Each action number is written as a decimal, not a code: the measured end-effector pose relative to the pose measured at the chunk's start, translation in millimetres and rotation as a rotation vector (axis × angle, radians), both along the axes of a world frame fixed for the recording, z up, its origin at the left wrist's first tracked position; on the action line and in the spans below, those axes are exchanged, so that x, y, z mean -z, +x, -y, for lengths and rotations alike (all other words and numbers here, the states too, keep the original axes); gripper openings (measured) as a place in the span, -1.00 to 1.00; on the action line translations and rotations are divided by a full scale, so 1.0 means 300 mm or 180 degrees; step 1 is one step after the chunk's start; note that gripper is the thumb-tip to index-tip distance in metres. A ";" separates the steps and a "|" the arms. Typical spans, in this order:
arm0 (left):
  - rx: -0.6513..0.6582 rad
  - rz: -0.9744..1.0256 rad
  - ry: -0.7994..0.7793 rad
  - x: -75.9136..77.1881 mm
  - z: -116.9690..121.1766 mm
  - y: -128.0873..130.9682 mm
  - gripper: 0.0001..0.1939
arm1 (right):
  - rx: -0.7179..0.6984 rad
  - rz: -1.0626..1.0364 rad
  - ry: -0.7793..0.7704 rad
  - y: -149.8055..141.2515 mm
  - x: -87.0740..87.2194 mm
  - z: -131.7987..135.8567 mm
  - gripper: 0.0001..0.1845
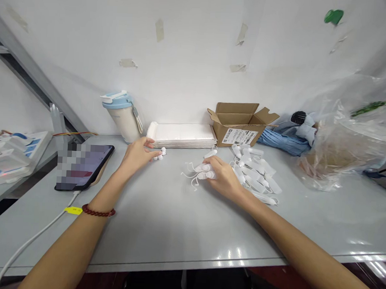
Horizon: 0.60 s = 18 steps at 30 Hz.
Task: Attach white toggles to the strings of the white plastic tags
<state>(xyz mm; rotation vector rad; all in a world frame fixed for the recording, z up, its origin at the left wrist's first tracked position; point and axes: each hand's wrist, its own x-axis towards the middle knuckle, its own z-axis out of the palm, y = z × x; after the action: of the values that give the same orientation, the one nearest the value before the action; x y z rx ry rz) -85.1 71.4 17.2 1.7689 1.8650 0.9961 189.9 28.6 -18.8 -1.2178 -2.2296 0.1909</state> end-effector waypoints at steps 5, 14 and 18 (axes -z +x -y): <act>0.1044 0.0495 0.0259 -0.040 0.122 0.163 -0.54 | -0.0186 0.0352 0.0516 -0.004 -0.007 0.017 -0.64; 0.1795 -0.0558 -0.0715 0.074 0.227 0.311 -0.85 | -0.0235 0.0994 0.0832 -0.022 -0.030 0.026 -0.73; 0.2366 -0.0228 -0.1354 0.018 0.206 0.266 -0.69 | -0.0189 0.0812 0.0447 -0.016 -0.018 0.008 -0.71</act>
<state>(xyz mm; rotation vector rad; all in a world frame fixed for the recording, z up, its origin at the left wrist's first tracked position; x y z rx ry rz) -5.3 9.5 11.9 1.9772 1.1504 0.2388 185.2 26.4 -13.3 -1.1546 -2.4523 -0.1028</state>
